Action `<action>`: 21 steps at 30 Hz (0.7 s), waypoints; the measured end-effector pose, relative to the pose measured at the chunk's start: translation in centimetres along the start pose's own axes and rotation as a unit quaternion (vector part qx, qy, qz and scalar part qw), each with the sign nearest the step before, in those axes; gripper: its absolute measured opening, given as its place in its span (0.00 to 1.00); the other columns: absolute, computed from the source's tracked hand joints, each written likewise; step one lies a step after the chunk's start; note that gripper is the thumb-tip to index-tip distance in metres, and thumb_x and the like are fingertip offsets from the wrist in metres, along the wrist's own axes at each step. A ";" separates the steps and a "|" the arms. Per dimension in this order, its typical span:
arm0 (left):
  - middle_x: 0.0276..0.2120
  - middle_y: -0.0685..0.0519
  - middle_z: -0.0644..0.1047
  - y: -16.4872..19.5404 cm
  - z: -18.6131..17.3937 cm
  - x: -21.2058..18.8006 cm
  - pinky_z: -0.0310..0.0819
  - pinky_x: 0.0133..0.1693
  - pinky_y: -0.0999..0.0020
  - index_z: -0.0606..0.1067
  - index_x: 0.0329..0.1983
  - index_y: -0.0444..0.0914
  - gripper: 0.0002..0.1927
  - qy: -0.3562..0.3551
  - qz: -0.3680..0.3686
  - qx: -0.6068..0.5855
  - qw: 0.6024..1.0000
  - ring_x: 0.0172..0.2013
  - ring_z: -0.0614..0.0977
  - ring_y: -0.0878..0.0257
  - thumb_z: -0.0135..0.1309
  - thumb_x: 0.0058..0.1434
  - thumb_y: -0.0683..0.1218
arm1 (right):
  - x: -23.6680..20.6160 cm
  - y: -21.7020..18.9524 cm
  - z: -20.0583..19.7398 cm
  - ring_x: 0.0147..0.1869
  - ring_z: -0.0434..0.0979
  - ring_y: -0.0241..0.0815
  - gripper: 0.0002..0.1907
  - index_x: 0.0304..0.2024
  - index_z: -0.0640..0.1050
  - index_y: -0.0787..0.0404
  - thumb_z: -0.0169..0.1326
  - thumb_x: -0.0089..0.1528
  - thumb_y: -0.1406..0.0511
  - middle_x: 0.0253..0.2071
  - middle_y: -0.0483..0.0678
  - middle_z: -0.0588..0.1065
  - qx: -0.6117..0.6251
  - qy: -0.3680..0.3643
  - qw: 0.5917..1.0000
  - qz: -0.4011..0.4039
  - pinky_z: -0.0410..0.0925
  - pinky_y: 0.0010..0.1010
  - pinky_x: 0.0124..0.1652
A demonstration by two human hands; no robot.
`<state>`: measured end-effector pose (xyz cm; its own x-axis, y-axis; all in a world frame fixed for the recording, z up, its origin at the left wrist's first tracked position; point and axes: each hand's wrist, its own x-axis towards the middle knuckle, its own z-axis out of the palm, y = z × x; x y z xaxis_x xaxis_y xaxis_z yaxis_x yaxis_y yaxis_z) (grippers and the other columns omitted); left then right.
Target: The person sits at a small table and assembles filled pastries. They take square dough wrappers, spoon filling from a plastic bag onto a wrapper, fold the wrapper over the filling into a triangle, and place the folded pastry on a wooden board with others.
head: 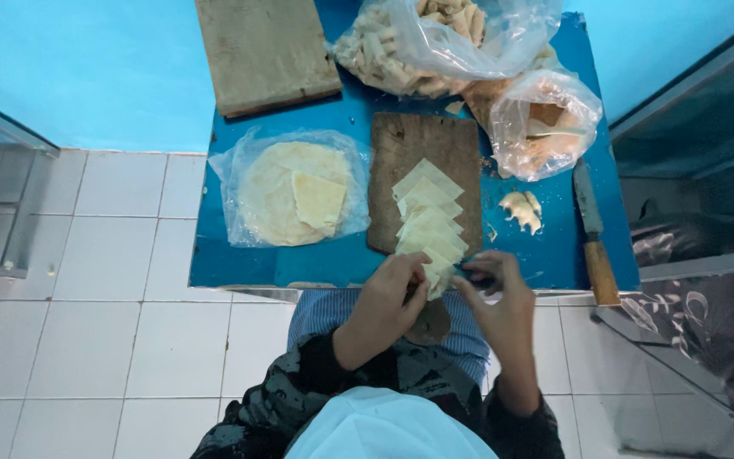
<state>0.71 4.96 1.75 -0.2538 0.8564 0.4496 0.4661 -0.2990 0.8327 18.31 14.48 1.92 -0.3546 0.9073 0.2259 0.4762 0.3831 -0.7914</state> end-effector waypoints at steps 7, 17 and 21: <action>0.37 0.45 0.74 0.4 -0.1 0.2 0.73 0.42 0.55 0.71 0.50 0.33 0.14 0.006 0.032 0.033 0.999 0.40 0.78 0.47 0.58 0.61 0.36 | -1.0 0.4 1.8 0.43 0.82 0.33 0.26 0.54 0.71 0.62 0.67 0.57 0.71 0.38 0.48 0.81 0.095 -0.007 0.995 0.000 0.74 0.24 0.43; 0.39 0.45 0.74 0.9 -0.6 0.6 0.73 0.43 0.56 0.72 0.48 0.33 0.12 -0.008 0.034 0.029 0.999 0.42 0.77 0.48 0.57 0.62 0.37 | -2.7 -2.0 2.6 0.45 0.83 0.43 0.22 0.52 0.71 0.63 0.65 0.58 0.74 0.46 0.54 0.79 -0.039 0.068 0.986 -0.149 0.75 0.31 0.43; 0.40 0.45 0.74 0.7 -0.6 0.5 0.73 0.43 0.56 0.74 0.48 0.33 0.11 -0.010 0.048 0.026 0.998 0.42 0.77 0.49 0.57 0.62 0.37 | -2.8 -3.0 1.9 0.51 0.83 0.50 0.20 0.52 0.71 0.65 0.63 0.59 0.75 0.48 0.56 0.78 -0.057 0.039 0.979 -0.189 0.75 0.35 0.49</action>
<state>0.46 4.91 2.72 -0.1891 0.8337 0.5188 0.5301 -0.3581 0.7686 16.38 10.49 2.55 -0.4628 0.7050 0.5375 0.4106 0.7078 -0.5748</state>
